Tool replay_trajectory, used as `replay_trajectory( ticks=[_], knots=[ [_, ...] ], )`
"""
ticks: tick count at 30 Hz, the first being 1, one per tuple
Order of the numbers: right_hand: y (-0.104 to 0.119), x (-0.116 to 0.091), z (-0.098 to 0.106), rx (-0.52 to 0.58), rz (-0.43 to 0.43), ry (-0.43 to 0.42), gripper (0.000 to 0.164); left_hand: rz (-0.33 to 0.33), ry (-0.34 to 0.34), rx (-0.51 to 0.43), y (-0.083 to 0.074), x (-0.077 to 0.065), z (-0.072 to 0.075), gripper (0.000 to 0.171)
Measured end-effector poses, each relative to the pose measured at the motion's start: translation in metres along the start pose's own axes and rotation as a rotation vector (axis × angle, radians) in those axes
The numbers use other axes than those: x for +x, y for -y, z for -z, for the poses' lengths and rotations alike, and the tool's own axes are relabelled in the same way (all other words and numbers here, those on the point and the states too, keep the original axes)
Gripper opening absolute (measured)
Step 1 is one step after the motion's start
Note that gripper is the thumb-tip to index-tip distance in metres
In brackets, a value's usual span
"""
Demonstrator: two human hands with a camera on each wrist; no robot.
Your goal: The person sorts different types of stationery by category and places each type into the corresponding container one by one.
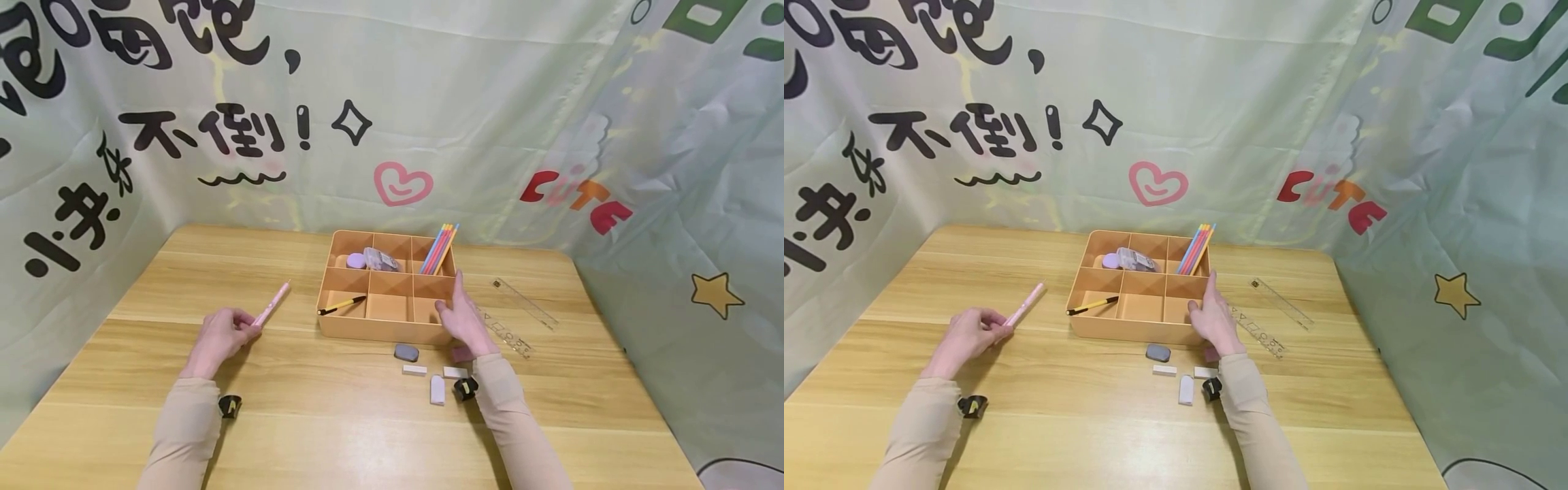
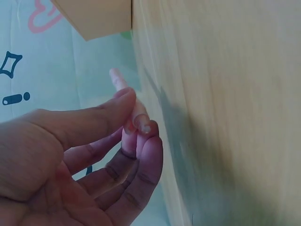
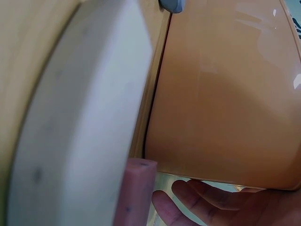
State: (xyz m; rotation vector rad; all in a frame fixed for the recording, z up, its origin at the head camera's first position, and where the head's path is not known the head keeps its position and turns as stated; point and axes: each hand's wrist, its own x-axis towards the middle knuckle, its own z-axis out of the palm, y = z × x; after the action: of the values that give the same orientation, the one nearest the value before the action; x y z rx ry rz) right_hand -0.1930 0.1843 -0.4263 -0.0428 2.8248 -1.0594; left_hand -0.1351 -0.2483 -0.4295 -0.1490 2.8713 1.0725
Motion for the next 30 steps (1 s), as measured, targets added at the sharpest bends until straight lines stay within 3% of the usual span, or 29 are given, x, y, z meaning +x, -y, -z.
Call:
replay_trajectory(
  ticks=[10,23,30],
  knots=[
    [0.001,0.000,0.001,0.002,-0.002,0.003,0.089,0.013,-0.030,-0.007,-0.002,0.001,0.001,0.029],
    [0.002,0.000,0.002,0.005,-0.006,0.010,0.088,-0.024,-0.191,-0.060,-0.010,0.001,0.000,0.027],
    [0.002,0.000,0.002,0.015,-0.008,0.014,0.088,-0.123,-0.270,-0.094,-0.014,0.000,0.001,0.025]
  ],
)
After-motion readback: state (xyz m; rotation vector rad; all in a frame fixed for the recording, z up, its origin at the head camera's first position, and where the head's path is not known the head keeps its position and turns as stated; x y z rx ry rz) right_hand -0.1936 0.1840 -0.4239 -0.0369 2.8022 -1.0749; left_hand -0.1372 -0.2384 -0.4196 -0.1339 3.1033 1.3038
